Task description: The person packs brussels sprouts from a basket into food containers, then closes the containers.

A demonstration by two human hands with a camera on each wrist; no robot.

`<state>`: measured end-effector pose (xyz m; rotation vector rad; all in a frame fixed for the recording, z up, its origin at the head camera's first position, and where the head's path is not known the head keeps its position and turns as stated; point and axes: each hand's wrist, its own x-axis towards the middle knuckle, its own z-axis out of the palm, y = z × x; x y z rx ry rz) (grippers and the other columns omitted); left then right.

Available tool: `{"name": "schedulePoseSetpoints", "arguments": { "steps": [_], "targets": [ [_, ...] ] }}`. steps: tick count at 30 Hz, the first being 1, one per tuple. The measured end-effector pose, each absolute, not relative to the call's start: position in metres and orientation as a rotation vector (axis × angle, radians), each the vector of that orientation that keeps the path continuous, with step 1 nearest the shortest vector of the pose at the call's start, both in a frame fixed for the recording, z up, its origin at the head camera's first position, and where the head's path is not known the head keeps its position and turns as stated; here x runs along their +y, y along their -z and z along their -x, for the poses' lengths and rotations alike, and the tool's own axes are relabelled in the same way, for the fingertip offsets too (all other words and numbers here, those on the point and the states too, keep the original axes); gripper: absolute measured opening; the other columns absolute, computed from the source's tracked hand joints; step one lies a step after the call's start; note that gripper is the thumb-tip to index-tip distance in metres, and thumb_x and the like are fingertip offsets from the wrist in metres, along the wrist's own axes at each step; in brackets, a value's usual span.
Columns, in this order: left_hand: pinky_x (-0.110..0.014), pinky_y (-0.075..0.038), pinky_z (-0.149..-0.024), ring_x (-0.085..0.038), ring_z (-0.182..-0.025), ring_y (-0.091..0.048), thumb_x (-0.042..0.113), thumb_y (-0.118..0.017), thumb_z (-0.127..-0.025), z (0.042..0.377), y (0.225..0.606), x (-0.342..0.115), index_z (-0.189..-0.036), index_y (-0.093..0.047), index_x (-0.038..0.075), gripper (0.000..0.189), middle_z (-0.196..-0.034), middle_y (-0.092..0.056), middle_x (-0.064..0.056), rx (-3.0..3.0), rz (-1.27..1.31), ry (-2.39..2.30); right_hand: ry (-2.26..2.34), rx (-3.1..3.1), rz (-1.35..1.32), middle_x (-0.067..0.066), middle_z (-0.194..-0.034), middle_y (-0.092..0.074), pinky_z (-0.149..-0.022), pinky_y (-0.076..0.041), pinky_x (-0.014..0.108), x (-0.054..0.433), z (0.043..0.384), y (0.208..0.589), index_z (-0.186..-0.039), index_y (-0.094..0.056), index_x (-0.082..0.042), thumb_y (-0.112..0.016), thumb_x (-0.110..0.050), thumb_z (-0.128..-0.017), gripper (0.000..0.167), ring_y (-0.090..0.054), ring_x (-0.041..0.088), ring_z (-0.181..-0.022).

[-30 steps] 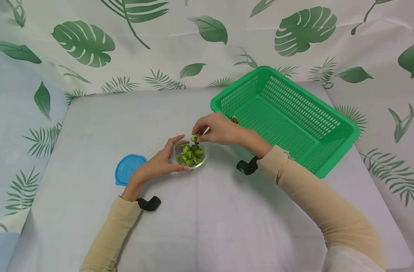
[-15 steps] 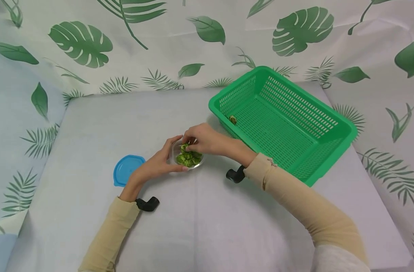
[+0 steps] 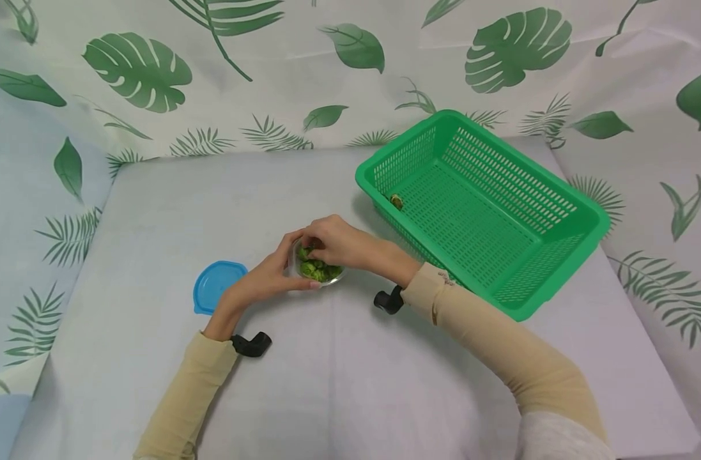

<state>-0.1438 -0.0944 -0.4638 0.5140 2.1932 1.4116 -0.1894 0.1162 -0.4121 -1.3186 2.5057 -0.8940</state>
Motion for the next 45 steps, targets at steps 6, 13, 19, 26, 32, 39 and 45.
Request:
{"name": "schedulePoseSetpoints", "arguments": {
  "steps": [6, 13, 19, 26, 32, 39, 45],
  "targets": [
    [-0.054, -0.025, -0.123, -0.024, -0.156, -0.023, 0.035, -0.082, -0.089, 0.145, 0.465, -0.096, -0.163, -0.014, 0.030, 0.101, -0.169, -0.024, -0.003, 2.182, -0.524, -1.427, 0.883, 2.521, 1.383, 0.013, -0.100, -0.076, -0.084, -0.059, 0.038, 0.114, 0.189, 0.415, -0.102, -0.076, 0.002, -0.078, 0.001, -0.089, 0.014, -0.073, 0.027, -0.095],
    [-0.053, -0.026, -0.123, -0.024, -0.158, -0.019, 0.040, -0.083, -0.088, 0.144, 0.465, -0.099, -0.163, -0.013, 0.025, 0.104, -0.170, -0.020, -0.006, 2.188, -0.518, -1.431, 0.864, 2.495, 1.449, 0.015, -0.098, -0.077, -0.083, -0.061, 0.035, 0.104, 0.189, 0.414, -0.094, -0.080, 0.004, -0.073, 0.007, -0.090, 0.008, -0.076, 0.028, -0.094],
    [-0.049, -0.031, -0.122, -0.022, -0.154, -0.027, 0.035, -0.083, -0.088, 0.145, 0.465, -0.099, -0.161, -0.016, 0.020, 0.100, -0.167, -0.027, -0.007, 2.174, -0.536, -1.452, 0.783, 2.477, 1.456, 0.015, -0.099, -0.078, -0.079, -0.061, 0.033, 0.098, 0.189, 0.406, -0.088, -0.080, 0.002, -0.074, 0.011, -0.087, 0.010, -0.076, 0.025, -0.090],
    [-0.049, -0.032, -0.121, -0.023, -0.154, -0.028, 0.033, -0.083, -0.088, 0.145, 0.464, -0.093, -0.162, -0.015, 0.018, 0.101, -0.169, -0.024, -0.008, 2.197, -0.561, -1.435, 0.697, 2.481, 1.425, 0.012, -0.094, -0.077, -0.076, -0.060, 0.031, 0.101, 0.188, 0.405, -0.081, -0.078, 0.001, -0.066, 0.016, -0.089, 0.020, -0.073, 0.021, -0.085],
    [-0.048, -0.033, -0.120, -0.023, -0.154, -0.029, 0.035, -0.082, -0.089, 0.145, 0.465, -0.093, -0.163, -0.014, 0.019, 0.101, -0.168, -0.024, -0.008, 2.204, -0.560, -1.413, 0.717, 2.496, 1.435, 0.015, -0.097, -0.076, -0.076, -0.060, 0.031, 0.103, 0.187, 0.409, -0.087, -0.078, 0.003, -0.065, 0.016, -0.089, 0.019, -0.073, 0.023, -0.087],
    [-0.050, -0.031, -0.121, -0.023, -0.155, -0.027, 0.038, -0.081, -0.089, 0.144, 0.466, -0.097, -0.163, -0.014, 0.021, 0.101, -0.168, -0.024, -0.007, 2.198, -0.555, -1.406, 0.764, 2.490, 1.468, 0.017, -0.103, -0.075, -0.080, -0.061, 0.034, 0.104, 0.183, 0.414, -0.099, -0.078, 0.006, -0.069, 0.009, -0.092, 0.011, -0.074, 0.027, -0.093],
    [-0.050, -0.029, -0.122, -0.020, -0.155, -0.026, 0.037, -0.081, -0.090, 0.146, 0.466, -0.097, -0.163, -0.013, 0.025, 0.101, -0.168, -0.025, -0.003, 2.179, -0.580, -1.429, 0.801, 2.471, 1.498, 0.018, -0.106, -0.076, -0.090, -0.060, 0.039, 0.107, 0.183, 0.406, -0.103, -0.077, 0.007, -0.066, 0.010, -0.094, 0.015, -0.074, 0.031, -0.103]
  ]
}}
